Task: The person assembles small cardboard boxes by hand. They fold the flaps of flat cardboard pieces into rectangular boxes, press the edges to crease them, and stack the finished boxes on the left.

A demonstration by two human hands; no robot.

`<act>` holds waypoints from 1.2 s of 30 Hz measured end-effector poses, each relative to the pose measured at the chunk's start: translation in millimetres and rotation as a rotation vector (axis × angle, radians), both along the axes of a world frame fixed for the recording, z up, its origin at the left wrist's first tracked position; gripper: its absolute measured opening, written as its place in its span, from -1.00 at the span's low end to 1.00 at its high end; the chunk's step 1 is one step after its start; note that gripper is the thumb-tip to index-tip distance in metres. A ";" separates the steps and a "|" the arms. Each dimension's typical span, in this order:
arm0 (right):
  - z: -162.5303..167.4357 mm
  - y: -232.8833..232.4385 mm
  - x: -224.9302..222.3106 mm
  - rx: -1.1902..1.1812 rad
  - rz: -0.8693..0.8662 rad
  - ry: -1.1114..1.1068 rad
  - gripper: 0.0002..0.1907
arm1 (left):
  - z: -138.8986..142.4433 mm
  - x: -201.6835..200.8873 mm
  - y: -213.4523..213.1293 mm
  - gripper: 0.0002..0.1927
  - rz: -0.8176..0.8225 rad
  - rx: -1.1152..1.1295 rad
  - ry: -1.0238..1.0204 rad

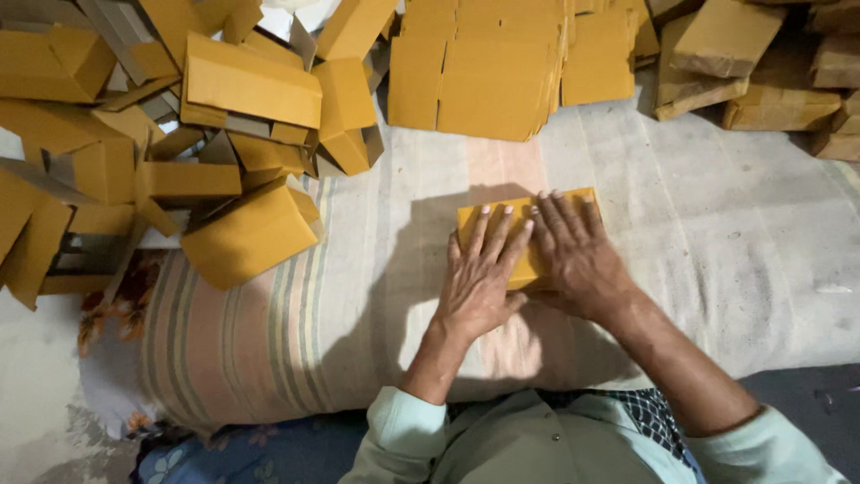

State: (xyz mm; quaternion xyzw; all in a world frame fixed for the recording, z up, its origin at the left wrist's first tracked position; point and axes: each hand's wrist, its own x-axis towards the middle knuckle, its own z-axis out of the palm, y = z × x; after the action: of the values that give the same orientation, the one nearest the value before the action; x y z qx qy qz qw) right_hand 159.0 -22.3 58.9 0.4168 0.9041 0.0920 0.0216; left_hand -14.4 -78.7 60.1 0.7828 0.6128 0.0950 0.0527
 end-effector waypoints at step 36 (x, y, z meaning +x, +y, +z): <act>-32.8 -1.6 41.6 -0.103 0.030 0.888 -0.02 | -36.7 -14.3 1.4 0.01 0.013 0.399 -0.430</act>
State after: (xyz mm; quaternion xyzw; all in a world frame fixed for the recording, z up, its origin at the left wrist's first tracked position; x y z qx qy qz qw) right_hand 200.6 -23.9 26.1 0.4012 0.8349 -0.1408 -0.3494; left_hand -28.7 -77.2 23.4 0.7357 0.5618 0.3774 0.0259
